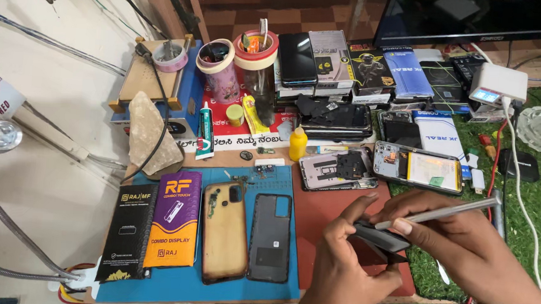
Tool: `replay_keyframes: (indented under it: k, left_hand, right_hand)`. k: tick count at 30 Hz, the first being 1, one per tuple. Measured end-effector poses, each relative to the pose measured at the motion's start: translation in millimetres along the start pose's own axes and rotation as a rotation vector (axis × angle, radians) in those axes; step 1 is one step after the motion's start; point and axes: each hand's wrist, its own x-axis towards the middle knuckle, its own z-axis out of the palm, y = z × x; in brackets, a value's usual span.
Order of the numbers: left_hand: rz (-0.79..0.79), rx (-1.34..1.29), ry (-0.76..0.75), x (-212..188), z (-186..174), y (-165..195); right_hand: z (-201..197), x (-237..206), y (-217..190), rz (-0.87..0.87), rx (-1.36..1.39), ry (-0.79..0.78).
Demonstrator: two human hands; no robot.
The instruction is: The person works at a cluttered repair bench on a disassembled smartphone. They press a flex cable and adhesive strip onto the phone body, handle a small packaged part, then use a metal pry tool to work around the edge of a phone frame, prying along its sides for the rest of the clip.
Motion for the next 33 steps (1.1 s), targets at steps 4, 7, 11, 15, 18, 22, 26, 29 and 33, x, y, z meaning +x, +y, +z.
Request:
replay_keyframes:
  k: [4,7,11,15,18,22,26,29,33]
  left_hand:
    - [0.006,-0.019,0.006,0,1,-1]
    - [0.003,-0.052,0.001,1,2,-2]
    - [0.008,-0.018,-0.008,0,1,-3]
    - [0.025,0.007,-0.004,0,-1,-2]
    - [0.022,0.029,0.001,0,-1,-2]
    - [0.02,0.029,-0.003,0,-1,-2]
    - [0.003,0.001,-0.011,0,-1,-2]
    - [0.014,0.076,-0.002,-1,-1,-1]
    - [0.014,0.022,0.004,0,0,0]
  right_hand:
    - [0,2,-2,0.067,0.001,0.017]
    - [-1,3,-2,0.062,-0.027,0.016]
    - [-3,5,0,0.06,-0.039,-0.001]
    - [-7,7,4,-0.056,0.008,-0.071]
    - [-9,9,5,0.008,-0.033,-0.049]
    - [-11,12,5,0.042,-0.021,-0.066]
    - [-11,14,3,0.024,-0.027,-0.065]
    - [-11,15,2,0.038,-0.021,-0.054]
    - [-12,17,3,0.005,-0.007,-0.09]
